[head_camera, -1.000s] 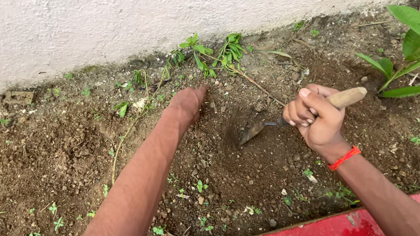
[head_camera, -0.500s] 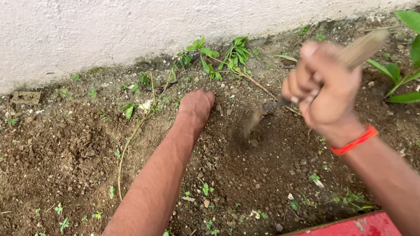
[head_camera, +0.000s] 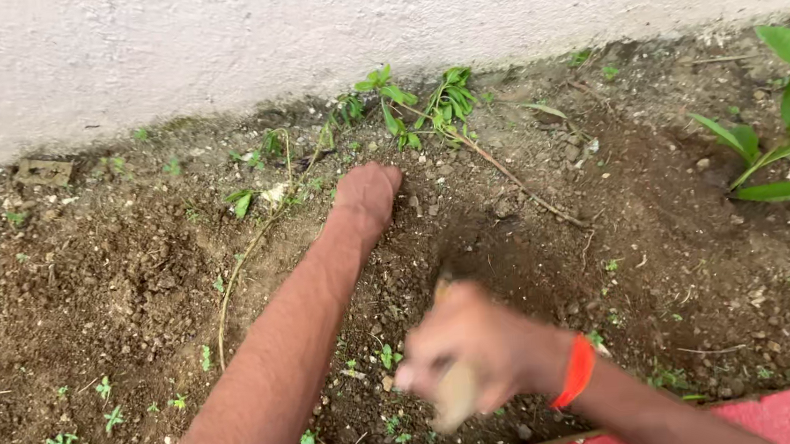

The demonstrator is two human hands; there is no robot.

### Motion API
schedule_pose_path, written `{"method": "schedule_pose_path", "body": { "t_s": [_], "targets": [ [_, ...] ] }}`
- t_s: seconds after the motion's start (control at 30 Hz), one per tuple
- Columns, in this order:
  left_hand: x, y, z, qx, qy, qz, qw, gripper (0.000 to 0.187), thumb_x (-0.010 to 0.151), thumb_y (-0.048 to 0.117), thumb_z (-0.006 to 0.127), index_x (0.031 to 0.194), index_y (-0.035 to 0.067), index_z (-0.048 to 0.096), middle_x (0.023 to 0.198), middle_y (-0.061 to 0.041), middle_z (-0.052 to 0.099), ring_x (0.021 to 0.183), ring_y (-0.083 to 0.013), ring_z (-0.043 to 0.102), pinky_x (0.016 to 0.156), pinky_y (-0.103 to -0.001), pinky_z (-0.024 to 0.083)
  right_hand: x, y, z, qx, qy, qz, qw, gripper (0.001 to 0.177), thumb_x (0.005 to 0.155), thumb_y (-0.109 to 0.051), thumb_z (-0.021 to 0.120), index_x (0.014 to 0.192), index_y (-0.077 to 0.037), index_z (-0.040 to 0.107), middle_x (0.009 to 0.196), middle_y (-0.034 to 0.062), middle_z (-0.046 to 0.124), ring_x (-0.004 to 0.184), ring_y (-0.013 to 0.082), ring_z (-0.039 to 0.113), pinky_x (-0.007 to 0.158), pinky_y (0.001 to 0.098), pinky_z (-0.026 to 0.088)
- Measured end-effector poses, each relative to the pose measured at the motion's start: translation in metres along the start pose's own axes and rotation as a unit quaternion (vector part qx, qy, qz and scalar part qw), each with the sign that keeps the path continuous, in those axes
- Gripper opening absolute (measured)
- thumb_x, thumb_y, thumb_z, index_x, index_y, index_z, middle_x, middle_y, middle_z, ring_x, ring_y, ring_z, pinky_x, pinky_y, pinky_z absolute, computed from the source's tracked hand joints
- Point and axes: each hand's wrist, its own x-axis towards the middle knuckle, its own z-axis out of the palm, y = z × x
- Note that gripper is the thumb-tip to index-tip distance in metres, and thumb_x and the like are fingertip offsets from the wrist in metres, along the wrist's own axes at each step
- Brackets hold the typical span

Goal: The person digs a hole in the soil using a tool and places a small plant into the hole by hand.

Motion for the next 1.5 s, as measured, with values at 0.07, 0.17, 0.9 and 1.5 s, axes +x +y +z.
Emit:
{"method": "schedule_pose_path", "body": {
  "t_s": [0.07, 0.17, 0.9, 1.5],
  "targets": [
    [-0.013, 0.003, -0.011, 0.014, -0.026, 0.003, 1.000, 0.040, 0.097, -0.003, 0.060, 0.133, 0.011, 0.051, 0.103, -0.014, 0.072, 0.089, -0.0237, 0.074, 0.073, -0.033, 0.064, -0.008, -0.002, 0.024, 0.019, -0.091, 0.006, 0.996, 0.030, 0.093, -0.016, 0.070, 0.069, -0.014, 0.053, 0.059, -0.0016, 0.052, 0.050, 0.0192, 0.051, 0.048, 0.0366, 0.039],
    [-0.022, 0.003, -0.013, -0.008, -0.081, -0.023, 0.996, 0.079, 0.098, -0.018, 0.052, 0.164, 0.013, 0.020, 0.098, -0.015, 0.072, 0.082, -0.0205, 0.074, 0.066, -0.030, 0.066, -0.013, 0.002, 0.036, -0.023, -0.131, 0.029, 0.991, 0.034, 0.090, -0.015, 0.069, 0.064, -0.013, 0.048, 0.053, 0.0001, 0.047, 0.044, 0.0190, 0.044, 0.045, 0.0377, 0.036],
    [-0.003, -0.016, 0.016, -0.003, 0.016, -0.036, 0.999, 0.013, 0.096, 0.011, 0.062, 0.108, 0.011, 0.067, 0.110, -0.016, 0.064, 0.083, -0.0218, 0.069, 0.066, -0.034, 0.062, 0.038, -0.001, -0.134, 0.171, 0.460, 0.106, 0.865, 0.043, 0.105, -0.023, 0.063, 0.072, -0.013, 0.038, 0.054, -0.0019, 0.031, 0.041, 0.0113, 0.032, 0.041, 0.0324, 0.030],
    [-0.016, 0.007, -0.026, 0.051, -0.026, 0.020, 0.998, 0.071, 0.081, -0.009, 0.073, 0.143, 0.013, 0.046, 0.139, -0.018, 0.051, 0.122, -0.0321, 0.054, 0.087, -0.037, 0.060, -0.030, 0.028, -0.046, 0.198, 0.400, 0.116, 0.887, 0.040, 0.104, -0.008, 0.053, 0.068, -0.010, 0.036, 0.057, -0.0018, 0.036, 0.046, 0.0107, 0.033, 0.048, 0.0318, 0.035]
  ]
}}
